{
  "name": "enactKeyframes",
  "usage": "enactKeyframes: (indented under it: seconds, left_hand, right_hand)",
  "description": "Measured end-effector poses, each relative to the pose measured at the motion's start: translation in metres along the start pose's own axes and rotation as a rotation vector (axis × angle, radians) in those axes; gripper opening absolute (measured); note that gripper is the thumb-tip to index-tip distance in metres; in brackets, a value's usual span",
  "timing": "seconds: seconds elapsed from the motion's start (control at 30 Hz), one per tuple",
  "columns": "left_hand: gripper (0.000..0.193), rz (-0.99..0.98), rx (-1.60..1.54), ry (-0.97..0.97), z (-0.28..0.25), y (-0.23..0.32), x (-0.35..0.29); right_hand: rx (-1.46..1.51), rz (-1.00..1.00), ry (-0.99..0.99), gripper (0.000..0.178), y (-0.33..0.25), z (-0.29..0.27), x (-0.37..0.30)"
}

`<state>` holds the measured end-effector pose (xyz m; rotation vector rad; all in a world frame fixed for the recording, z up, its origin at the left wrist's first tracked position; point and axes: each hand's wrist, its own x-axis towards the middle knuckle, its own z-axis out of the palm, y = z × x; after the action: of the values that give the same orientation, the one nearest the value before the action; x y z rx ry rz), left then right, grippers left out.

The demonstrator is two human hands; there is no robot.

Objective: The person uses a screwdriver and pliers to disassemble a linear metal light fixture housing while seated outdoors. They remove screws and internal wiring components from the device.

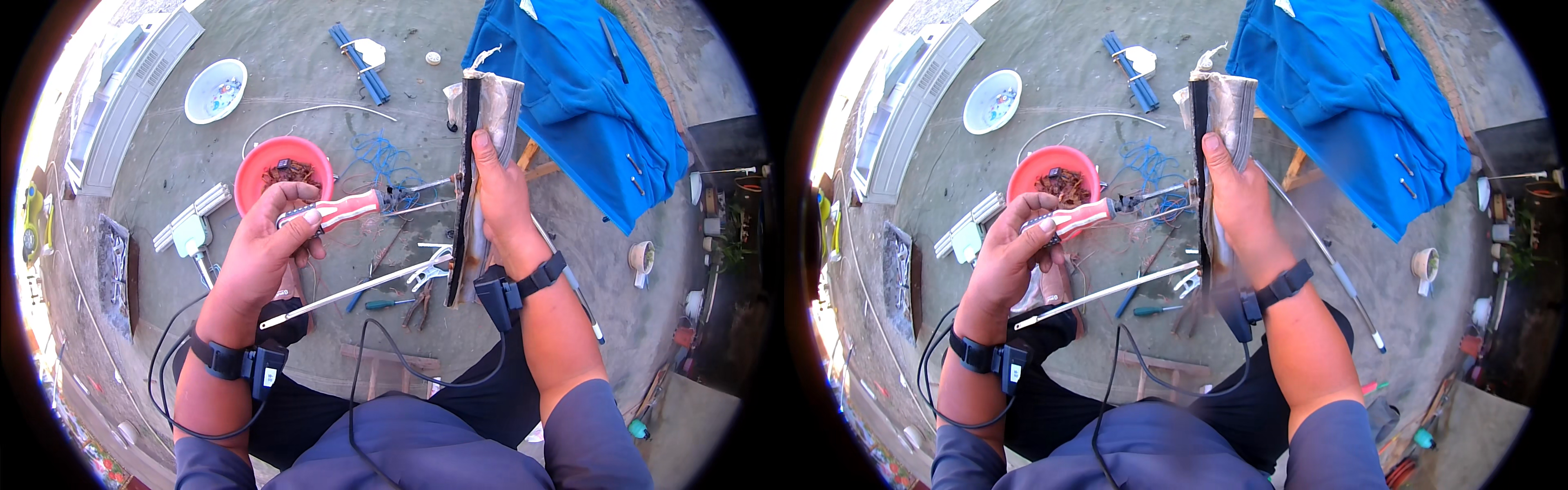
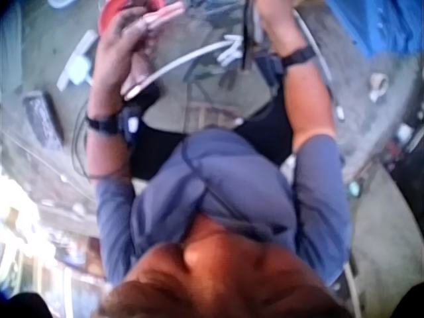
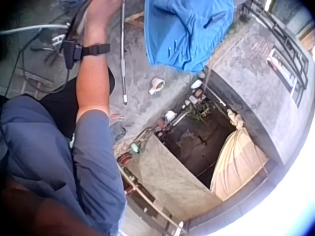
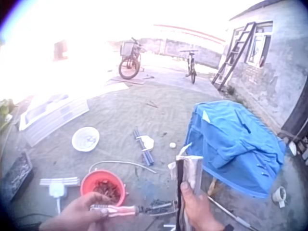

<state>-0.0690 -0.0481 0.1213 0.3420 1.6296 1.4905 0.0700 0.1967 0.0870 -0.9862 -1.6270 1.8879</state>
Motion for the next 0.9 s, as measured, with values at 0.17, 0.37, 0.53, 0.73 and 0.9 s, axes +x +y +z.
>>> enactKeyframes:
  seconds: [0.17, 0.37, 0.53, 0.73, 0.9]
  left_hand:
    - [0.029, -0.093, -0.112, -0.001, -0.002, 0.003, 0.001]
    - [0.031, -0.133, -0.177, -0.063, -0.01, 0.003, 0.001]
    - [0.038, 0.025, -0.429, -0.196, 0.007, -0.001, -0.002]
    - [0.033, 0.088, -0.123, -0.159, 0.043, -0.008, 0.006]
    - [0.024, 0.265, 0.061, -0.008, 0.069, -0.019, 0.009]
  right_hand:
    - [0.008, -0.027, -0.002, 0.053, 0.003, 0.001, 0.002]
    - [0.021, 0.008, -0.01, 0.053, 0.0, -0.001, 0.0]
    - [0.025, 0.044, -0.026, 0.053, -0.005, 0.006, -0.004]
    - [-0.042, 0.0, -0.181, 0.052, 0.002, 0.017, -0.019]
    - [0.01, 0.011, -0.264, 0.046, 0.01, 0.027, -0.029]
